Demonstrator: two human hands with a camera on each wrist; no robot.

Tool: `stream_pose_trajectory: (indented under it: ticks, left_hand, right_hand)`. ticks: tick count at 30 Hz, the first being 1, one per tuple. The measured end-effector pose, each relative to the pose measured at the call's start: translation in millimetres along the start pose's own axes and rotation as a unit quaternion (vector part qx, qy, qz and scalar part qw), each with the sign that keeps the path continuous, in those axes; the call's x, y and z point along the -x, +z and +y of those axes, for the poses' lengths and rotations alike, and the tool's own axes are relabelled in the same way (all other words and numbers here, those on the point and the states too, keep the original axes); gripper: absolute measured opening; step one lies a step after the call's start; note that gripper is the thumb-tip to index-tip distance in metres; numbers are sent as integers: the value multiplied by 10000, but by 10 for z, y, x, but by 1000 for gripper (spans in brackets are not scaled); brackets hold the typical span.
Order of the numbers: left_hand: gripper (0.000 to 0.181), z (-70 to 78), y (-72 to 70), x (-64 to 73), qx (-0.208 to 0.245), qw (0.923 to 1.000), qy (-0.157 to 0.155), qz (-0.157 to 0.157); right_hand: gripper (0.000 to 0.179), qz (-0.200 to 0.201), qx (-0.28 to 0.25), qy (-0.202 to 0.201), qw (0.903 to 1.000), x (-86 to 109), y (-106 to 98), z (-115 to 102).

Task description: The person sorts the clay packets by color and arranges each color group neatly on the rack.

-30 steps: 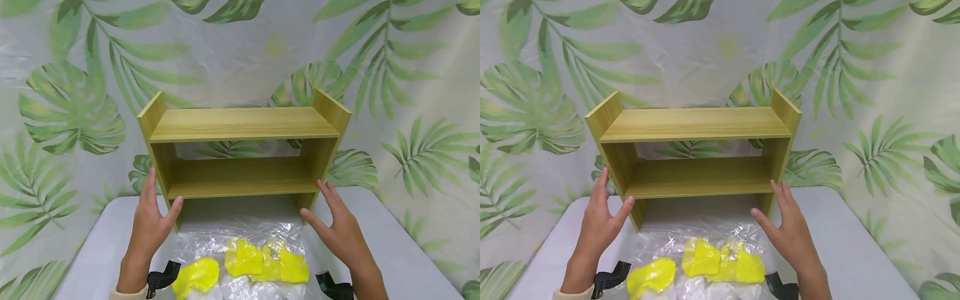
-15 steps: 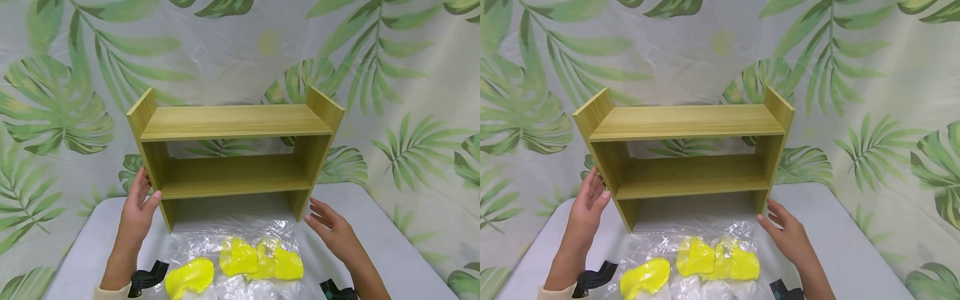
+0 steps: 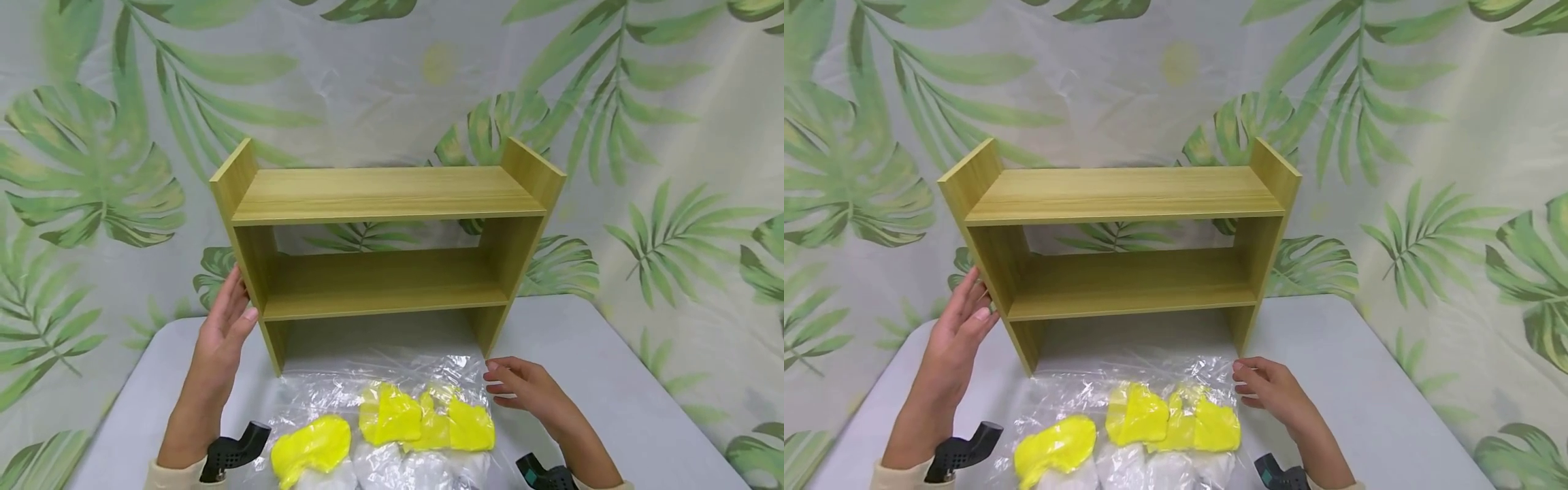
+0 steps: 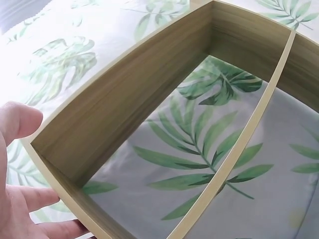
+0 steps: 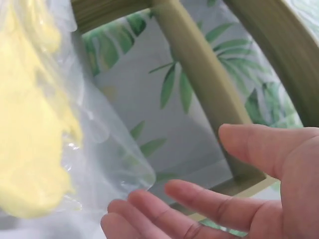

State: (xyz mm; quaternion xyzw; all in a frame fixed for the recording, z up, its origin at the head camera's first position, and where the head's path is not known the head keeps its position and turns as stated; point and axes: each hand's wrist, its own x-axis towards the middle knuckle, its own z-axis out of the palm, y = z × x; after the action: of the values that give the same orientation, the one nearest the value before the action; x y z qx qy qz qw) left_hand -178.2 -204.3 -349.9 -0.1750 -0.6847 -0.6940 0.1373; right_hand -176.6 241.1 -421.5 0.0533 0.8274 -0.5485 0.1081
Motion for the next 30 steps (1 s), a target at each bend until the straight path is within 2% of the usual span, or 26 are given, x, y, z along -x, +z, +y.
stream_pose_trajectory:
  ticks: [6, 11, 21, 30]
  left_hand:
    - [64, -9, -7, -7, -100, 9999, 6, 4]
    - [63, -14, -16, -6, -89, 10000, -4, 12]
    - [62, 0, -8, -23, -83, 9999, -126, -52]
    - [60, 0, -22, -24, -121, 9999, 34, 29]
  right_hand:
    - [56, 211, 175, 399, 9988, -81, 39, 123]
    - [46, 128, 256, 688, 9972, -112, 42, 198]
    - [42, -476, 570, 873, 9934, -96, 13, 290]
    - [31, -1315, 877, 562, 9858, -141, -1, 353]
